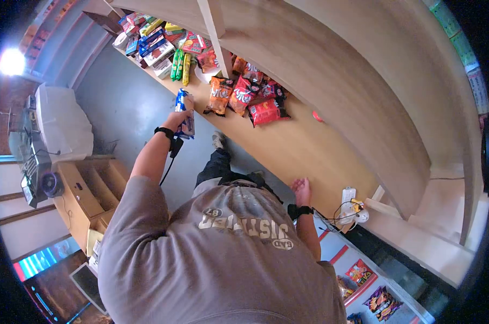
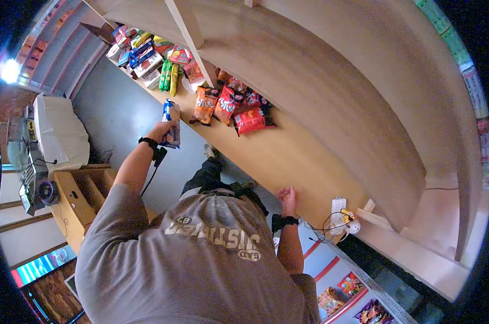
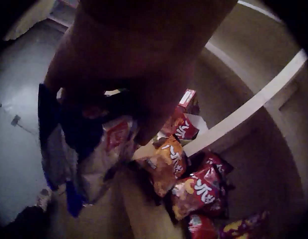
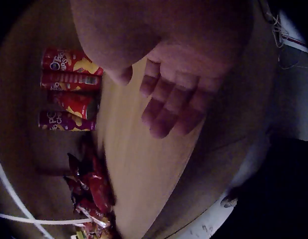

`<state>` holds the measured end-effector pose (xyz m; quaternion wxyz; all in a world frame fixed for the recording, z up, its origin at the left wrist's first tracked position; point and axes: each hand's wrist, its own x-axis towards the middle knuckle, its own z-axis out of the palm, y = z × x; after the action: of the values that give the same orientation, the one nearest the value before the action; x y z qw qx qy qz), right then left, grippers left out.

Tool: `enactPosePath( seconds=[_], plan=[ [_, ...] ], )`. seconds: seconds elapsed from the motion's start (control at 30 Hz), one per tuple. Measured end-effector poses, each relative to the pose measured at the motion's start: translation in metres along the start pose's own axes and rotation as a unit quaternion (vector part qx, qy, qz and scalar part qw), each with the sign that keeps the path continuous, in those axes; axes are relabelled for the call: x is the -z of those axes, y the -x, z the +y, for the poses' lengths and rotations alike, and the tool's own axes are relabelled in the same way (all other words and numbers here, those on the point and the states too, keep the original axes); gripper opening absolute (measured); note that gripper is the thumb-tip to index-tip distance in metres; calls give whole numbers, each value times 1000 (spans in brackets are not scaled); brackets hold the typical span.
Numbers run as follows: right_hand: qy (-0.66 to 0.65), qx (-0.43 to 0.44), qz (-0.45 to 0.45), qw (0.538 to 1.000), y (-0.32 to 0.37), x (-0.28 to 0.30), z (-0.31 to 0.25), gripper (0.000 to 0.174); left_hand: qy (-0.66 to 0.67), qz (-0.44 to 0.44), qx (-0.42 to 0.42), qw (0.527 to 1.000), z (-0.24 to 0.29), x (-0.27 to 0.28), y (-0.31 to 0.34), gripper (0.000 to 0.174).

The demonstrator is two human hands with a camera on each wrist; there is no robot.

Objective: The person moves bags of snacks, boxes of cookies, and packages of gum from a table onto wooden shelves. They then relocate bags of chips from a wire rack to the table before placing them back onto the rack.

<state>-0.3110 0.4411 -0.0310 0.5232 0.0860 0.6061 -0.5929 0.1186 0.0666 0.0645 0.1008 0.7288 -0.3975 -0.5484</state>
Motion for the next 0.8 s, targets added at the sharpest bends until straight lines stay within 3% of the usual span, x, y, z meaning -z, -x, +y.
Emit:
enactPosePath(
  seconds=[0.07, 0.13, 0.2, 0.23, 0.3, 0.33, 0.37, 0.43, 0.5, 0.67, 0.73, 0.8],
  plan=[
    [-32, 10, 15, 999, 5, -5, 1, 31, 161, -60, -27, 985, -2, -4, -30, 32],
    [-46, 9, 33, 998, 5, -7, 4, 30, 92, -67, 1, 994, 9, -5, -55, 32],
    [-58, 7, 50, 997, 6, -10, 5, 30, 107, -39, -49, 992, 13, -13, -78, 44],
    [-33, 34, 53, 997, 8, -13, 7, 29, -13, 50, -24, 998, 25, -15, -85, 53],
    [-6, 63, 57, 996, 7, -14, 6, 29, 14, 30, -66, 997, 40, -25, -87, 59],
    [-12, 38, 50, 998, 2, -6, 10, 28, 41, 13, -105, 993, 42, -27, -88, 65],
    [-18, 13, 43, 999, -2, -3, 12, 28, -11, 63, -70, 995, 42, -31, -104, 75],
    [13, 0, 47, 999, -7, 2, 15, 27, -26, 102, -70, 992, 33, -39, -129, 78],
    [45, -14, 51, 998, -4, 1, 14, 26, -80, 179, -45, 980, 46, -43, -90, 84],
    [132, 18, 66, 989, 7, -8, 12, 28, -13, 188, -26, 982, 38, -46, -69, 83],
    [137, 8, 49, 989, 4, -7, 11, 28, 19, 279, 18, 960, 35, -50, -68, 86],
    [138, -2, 30, 990, 2, -8, 9, 28, 18, 288, 31, 957, 35, -47, -67, 86]
  ],
)
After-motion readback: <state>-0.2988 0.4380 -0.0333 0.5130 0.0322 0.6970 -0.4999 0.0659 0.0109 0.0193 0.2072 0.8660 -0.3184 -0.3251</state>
